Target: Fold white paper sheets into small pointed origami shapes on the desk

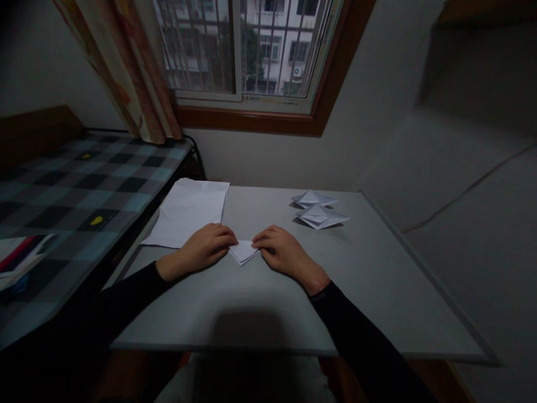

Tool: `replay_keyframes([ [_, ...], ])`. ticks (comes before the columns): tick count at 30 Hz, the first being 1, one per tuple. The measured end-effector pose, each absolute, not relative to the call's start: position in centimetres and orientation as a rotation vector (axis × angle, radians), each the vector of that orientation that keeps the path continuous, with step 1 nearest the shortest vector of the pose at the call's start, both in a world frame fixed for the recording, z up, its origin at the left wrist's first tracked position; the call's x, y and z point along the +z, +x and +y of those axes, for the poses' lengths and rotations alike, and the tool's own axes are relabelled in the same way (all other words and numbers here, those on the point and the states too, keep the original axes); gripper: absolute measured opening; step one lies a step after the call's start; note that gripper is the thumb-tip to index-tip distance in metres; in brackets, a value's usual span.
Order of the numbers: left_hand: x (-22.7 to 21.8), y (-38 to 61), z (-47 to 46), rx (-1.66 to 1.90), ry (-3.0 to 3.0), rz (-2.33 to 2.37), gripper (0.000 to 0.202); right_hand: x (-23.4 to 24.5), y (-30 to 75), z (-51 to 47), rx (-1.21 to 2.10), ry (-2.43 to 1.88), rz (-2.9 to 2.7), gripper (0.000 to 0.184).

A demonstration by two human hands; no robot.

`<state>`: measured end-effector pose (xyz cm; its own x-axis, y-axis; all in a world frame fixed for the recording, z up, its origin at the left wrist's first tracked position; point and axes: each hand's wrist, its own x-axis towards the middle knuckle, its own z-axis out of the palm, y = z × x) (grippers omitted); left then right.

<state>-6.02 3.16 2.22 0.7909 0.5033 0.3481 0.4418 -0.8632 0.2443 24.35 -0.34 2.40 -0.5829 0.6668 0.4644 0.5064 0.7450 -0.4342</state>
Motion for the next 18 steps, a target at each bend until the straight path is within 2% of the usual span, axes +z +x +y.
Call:
replay_keyframes([
  [3,2.3,-6.1,3.0,0.612,2.804,0.585,0.038,2.7,24.4,-0.6,0.315,-0.897,-2.37,0.043],
  [9,2.2,-6.3,2.7,0.503,2.819,0.54,0.052,3.0,23.4,-1.4,0.25,-1.018,-2.409,0.036],
  [11,1.9,-6.2,2.5,0.426,2.846,0.561,0.065,2.6,22.7,-1.9,0.229,-1.091,-2.434,0.045],
  [14,1.3,-6.0,2.2,0.355,2.853,0.591,0.084,1.5,21.8,-2.6,0.233,-1.185,-2.479,0.071],
  [16,1.2,-5.8,2.0,0.322,2.85,0.623,0.089,0.7,21.5,-3.0,0.249,-1.221,-2.499,0.087],
  [18,1.4,-5.7,1.8,0.276,2.855,0.644,0.091,0.3,21.4,-3.2,0.256,-1.251,-2.514,0.094],
])
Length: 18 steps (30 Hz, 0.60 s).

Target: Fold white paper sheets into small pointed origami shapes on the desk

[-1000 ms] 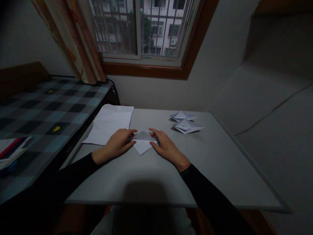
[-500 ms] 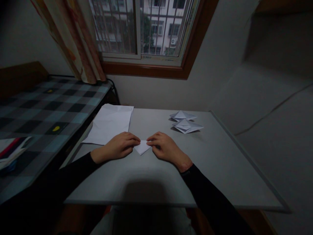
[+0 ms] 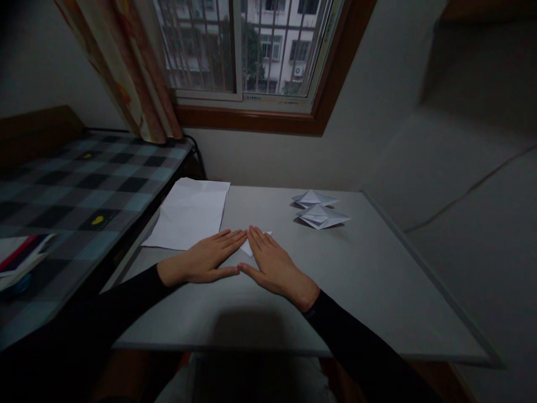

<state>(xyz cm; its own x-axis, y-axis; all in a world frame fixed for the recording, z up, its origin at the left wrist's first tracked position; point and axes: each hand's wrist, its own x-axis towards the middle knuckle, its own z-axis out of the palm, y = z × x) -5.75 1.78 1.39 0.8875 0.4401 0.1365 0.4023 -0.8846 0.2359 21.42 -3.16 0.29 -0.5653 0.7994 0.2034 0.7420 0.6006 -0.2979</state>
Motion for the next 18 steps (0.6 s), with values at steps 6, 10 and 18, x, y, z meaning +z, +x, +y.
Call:
replay_keyframes([
  [6,1.8,-5.7,1.7,0.19,2.865,0.685,0.091,0.5,22.3,-2.3,0.22,-1.437,-2.518,0.091],
  [10,1.4,-5.7,1.9,0.21,2.865,0.689,0.082,0.4,23.1,-1.7,0.184,-1.508,-2.462,0.081],
  [18,0.9,-5.6,1.9,0.404,2.867,0.725,0.068,0.0,23.8,-0.6,0.178,-1.371,-2.263,0.044],
])
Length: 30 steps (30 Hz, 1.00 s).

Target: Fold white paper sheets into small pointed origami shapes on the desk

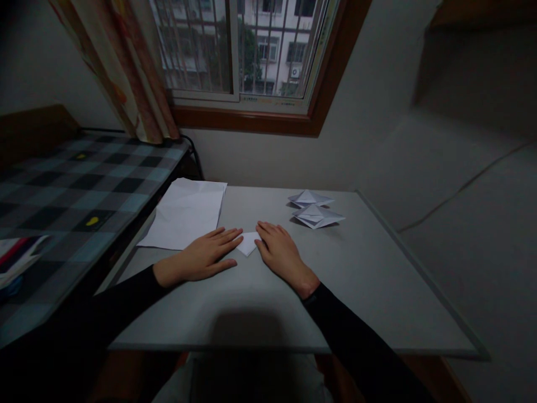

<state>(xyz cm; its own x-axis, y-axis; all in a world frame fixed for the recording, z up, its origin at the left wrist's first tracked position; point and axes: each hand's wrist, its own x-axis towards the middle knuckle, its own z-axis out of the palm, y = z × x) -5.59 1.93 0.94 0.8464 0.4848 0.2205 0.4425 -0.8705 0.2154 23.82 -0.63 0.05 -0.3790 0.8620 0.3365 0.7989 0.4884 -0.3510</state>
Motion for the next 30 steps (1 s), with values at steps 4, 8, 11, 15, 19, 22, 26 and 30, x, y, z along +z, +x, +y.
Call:
replay_keyframes([
  [4,1.5,-5.1,1.7,0.512,2.834,0.803,0.05,0.2,23.8,-0.3,0.291,-1.273,-2.148,0.032],
  [8,1.6,-4.4,1.5,0.624,2.784,0.895,0.034,0.3,23.4,-0.4,0.37,-1.208,-2.162,0.046],
  [11,1.4,-4.2,1.6,0.684,2.726,0.912,0.025,0.2,23.2,-0.6,0.414,-1.171,-2.166,0.052],
  [15,1.3,-4.0,1.9,0.728,2.647,0.887,0.031,0.4,23.0,-0.8,0.47,-1.152,-2.119,0.052],
  [19,1.8,-4.0,2.1,0.755,2.606,0.875,0.041,1.0,22.5,-1.1,0.48,-1.173,-2.106,0.052],
  [22,2.2,-3.9,2.0,0.776,2.609,0.883,0.045,1.4,22.3,-1.5,0.479,-1.149,-2.129,0.046],
  [26,2.6,-3.9,1.5,0.799,2.661,0.887,0.036,1.6,22.3,-1.7,0.463,-1.076,-2.102,0.025],
  [30,2.6,-3.8,1.0,0.89,2.744,0.893,0.034,1.5,22.4,-1.9,0.386,-1.061,-2.061,0.014],
])
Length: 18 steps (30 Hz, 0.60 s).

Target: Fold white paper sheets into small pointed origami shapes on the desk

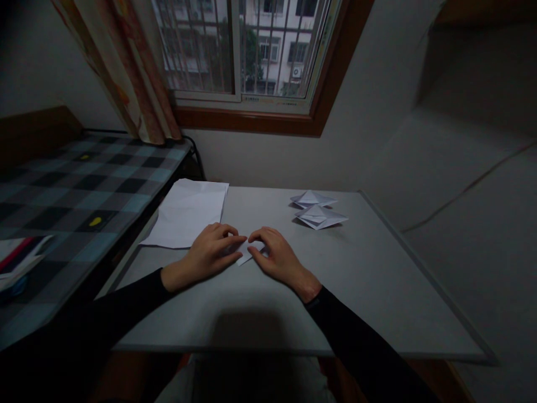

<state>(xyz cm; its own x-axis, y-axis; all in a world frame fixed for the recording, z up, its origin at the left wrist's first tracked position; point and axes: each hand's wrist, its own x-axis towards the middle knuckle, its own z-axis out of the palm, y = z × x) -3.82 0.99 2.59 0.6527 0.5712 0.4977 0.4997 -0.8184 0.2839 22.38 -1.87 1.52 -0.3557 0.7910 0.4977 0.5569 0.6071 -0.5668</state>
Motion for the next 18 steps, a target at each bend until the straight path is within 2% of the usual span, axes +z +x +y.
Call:
replay_keyframes([
  [11,1.88,-3.25,0.41,1.068,2.69,0.954,0.03,1.79,21.96,-1.95,0.234,-1.014,-2.028,0.013],
  [18,1.69,-3.14,0.54,1.084,2.622,0.884,0.027,1.75,22.01,-2.03,0.253,-1.003,-2.054,0.02],
])
